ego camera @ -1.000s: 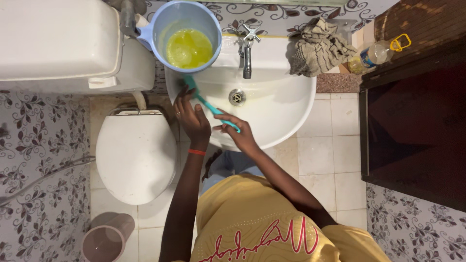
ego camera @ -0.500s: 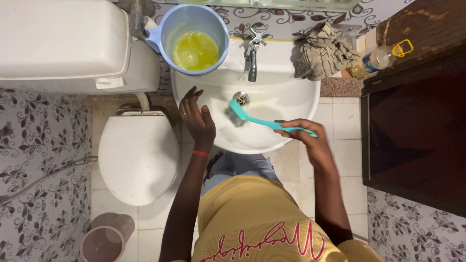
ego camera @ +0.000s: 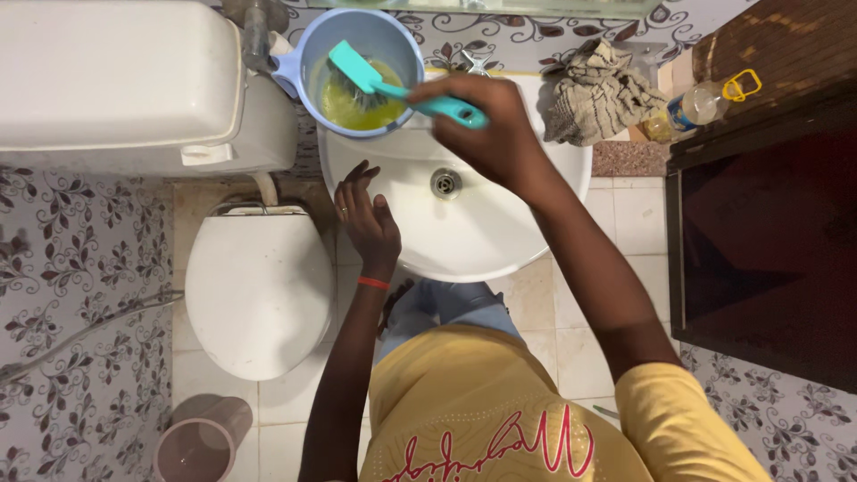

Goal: The person scrubs the inside of a white bathroom sink using a blue scrub brush. They repeatedly dip the brush into a blue bucket containing yellow soapy water to reapply cleaning solution while scrubbing the basin and drain area.

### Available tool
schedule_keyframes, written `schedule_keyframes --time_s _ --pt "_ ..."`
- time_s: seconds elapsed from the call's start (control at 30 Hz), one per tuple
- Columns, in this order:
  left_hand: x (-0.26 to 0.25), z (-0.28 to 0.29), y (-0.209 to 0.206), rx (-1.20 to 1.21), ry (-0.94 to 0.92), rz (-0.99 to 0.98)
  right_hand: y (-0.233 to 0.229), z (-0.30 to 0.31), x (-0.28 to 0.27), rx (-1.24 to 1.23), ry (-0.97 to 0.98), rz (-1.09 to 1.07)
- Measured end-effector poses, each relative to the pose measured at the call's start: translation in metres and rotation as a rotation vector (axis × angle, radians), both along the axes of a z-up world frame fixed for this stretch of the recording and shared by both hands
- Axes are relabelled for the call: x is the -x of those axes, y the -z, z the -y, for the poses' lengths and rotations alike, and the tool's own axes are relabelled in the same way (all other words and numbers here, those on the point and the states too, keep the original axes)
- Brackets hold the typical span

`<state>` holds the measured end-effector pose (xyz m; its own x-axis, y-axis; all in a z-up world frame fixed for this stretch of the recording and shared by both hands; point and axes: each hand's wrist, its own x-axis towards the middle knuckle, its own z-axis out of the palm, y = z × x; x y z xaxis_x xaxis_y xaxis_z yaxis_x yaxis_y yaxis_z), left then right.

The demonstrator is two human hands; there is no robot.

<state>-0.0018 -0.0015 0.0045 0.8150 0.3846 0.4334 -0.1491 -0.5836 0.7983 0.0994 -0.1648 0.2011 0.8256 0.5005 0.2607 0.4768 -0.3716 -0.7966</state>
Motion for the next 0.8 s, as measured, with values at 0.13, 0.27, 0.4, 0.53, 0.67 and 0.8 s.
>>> schedule_keyframes --time_s 0.13,0.27,0.4,0.53,0.67,0.8 --pt "-0.005 0.000 0.000 -0.032 -0.020 -0.021 0.017 -0.039 -0.031 0.078 -0.087 0.018" --pt "-0.002 0.002 0.005 -0.036 0.012 -0.034 0.018 -0.028 -0.025 -0.030 -0.043 -0.125" --pt "-0.003 0.000 0.006 -0.034 0.025 -0.016 -0.008 0.032 0.020 -0.227 0.050 -0.263" --pt "-0.001 0.000 0.007 -0.046 0.030 -0.006 -0.025 0.114 0.085 -0.430 0.072 -0.185" --pt "-0.003 0.000 0.005 -0.037 0.041 -0.006 -0.003 0.165 0.104 -0.320 0.194 -0.361" --pt "-0.002 0.000 0.011 -0.071 0.051 -0.022 0.055 0.173 0.091 -0.141 0.270 -0.515"
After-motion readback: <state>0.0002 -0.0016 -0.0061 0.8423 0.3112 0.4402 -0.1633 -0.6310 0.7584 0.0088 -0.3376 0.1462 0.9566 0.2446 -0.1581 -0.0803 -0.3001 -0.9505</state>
